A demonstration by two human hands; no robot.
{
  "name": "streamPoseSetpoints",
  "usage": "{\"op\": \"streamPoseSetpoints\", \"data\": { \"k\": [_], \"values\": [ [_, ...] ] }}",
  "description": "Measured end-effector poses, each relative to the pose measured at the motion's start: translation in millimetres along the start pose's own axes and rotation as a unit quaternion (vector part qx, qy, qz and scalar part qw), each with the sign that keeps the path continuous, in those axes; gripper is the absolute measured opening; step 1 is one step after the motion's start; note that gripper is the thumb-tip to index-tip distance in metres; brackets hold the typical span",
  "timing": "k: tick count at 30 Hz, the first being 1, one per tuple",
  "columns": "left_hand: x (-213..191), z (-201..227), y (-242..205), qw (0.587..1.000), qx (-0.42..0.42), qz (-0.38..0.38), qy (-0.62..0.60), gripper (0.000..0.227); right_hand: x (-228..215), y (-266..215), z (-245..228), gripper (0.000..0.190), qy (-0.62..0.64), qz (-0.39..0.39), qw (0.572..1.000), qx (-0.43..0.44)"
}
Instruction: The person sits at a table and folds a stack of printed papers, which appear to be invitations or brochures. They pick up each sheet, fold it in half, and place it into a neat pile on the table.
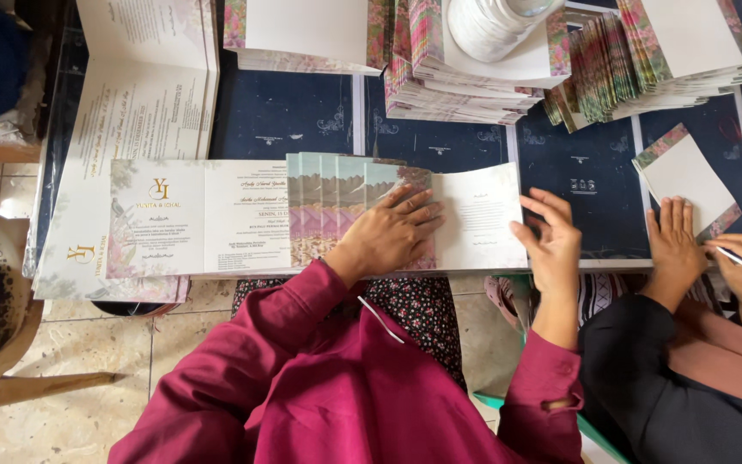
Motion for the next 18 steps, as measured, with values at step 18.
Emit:
{"op": "streamPoseSetpoints", "data": {
  "k": [18],
  "values": [
    [-5,-16,8,0.998,0.015,0.040,-0.042,0.028,147,27,-43,0.072,-0.008,-0.132,0.991,-0.021]
  ]
}}
Point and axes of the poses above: each hand's wrist, its own y-axis towards the middle knuckle, its own x-axis out of the palm, z = x × y, the point moved 1 cm from there along y, towards the middle knuckle, and after that the axes turned 9 degrees about -z, right-handed, at the moved point
